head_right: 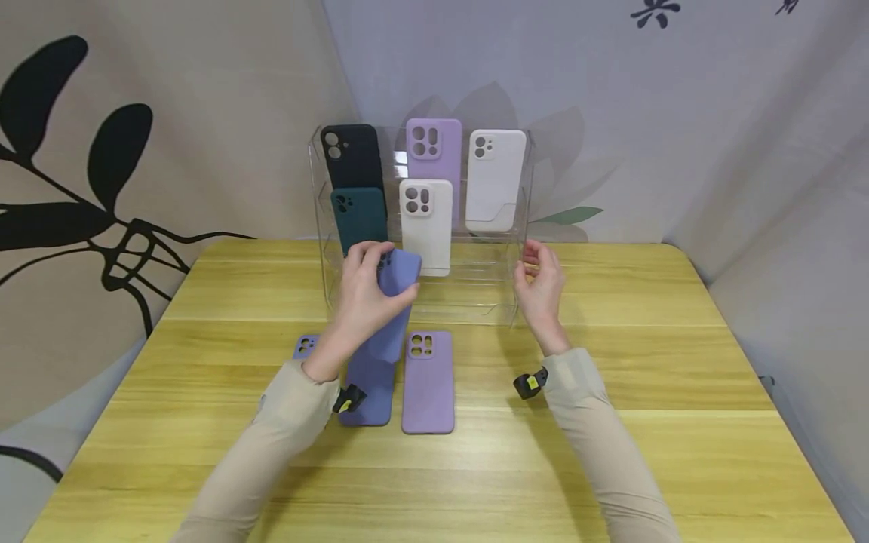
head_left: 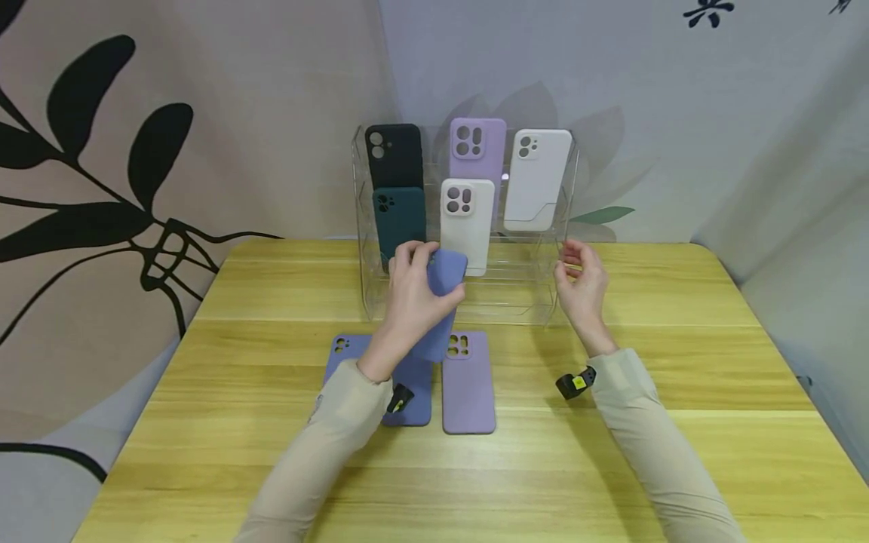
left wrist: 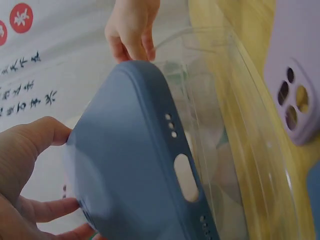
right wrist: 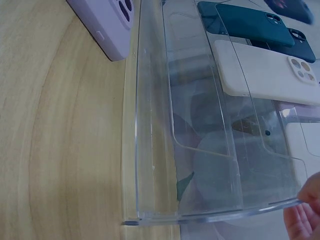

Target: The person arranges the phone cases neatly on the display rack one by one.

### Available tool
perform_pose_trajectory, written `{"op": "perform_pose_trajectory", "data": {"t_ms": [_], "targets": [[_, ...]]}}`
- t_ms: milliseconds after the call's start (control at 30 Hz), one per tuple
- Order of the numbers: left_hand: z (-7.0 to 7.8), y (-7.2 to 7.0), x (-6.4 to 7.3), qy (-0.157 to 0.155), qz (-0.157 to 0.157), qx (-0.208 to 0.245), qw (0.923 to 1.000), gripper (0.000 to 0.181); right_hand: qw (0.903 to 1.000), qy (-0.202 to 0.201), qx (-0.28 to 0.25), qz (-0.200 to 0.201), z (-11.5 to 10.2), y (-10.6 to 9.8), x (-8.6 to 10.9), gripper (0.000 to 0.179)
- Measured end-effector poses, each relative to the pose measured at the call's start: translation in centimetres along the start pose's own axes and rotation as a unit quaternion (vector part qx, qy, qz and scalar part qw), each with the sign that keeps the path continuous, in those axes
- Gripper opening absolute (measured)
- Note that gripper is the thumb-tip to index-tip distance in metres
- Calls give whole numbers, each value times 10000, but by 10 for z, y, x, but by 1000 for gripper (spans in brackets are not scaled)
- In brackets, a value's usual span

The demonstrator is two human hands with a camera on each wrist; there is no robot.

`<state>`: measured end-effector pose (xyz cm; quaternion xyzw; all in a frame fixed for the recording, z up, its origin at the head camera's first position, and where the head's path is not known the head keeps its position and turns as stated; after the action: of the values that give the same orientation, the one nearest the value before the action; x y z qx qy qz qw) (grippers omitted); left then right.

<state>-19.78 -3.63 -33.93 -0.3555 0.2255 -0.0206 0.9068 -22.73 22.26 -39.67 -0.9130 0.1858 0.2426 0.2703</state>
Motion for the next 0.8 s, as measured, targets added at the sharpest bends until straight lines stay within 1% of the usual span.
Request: {"op": "perform_pose_trajectory", "data": {"t_ms": [100,200,300,367,467,600,700,800], "targets": [[9,7,-7,133,51,8,9999,60,10000,5,-17,5,0,0,0,28],[19,13,-16,260,198,31,9995,60,10000,26,-30,20,1,0,0,28],[27,19,-26,415,464,88,9980,62,10000,64,-21,20,1,0,0,28],[32,23,-33,581,702,95,9958,63,10000,72,-11,18,1,0,-1,28],[40,30,-43,904,1083,101,9899,63,10000,35,-23,17,1,1,-1,28],[50,38,-58,1383,1562,48,9780,61,10000,-64,-22,51,1,1,0,28],[58,42,-68,1534,1848,-16,9707,60,9999,-100,-1,75,1,0,0,27],[65,44,-79,1527,2087,12,9660,59,9999,-97,32,81,1,0,0,27]]}}
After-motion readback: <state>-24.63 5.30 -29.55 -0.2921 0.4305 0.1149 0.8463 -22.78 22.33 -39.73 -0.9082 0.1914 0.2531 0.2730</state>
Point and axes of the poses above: each hand's wrist, its own x-axis away from the middle knuckle, its own y-axis out of the palm, z = x × y, the point moved 3 cm from there along -x, towards the middle knuckle, and after that the axes turned 5 degrees about -z, right-handed, at the moved point
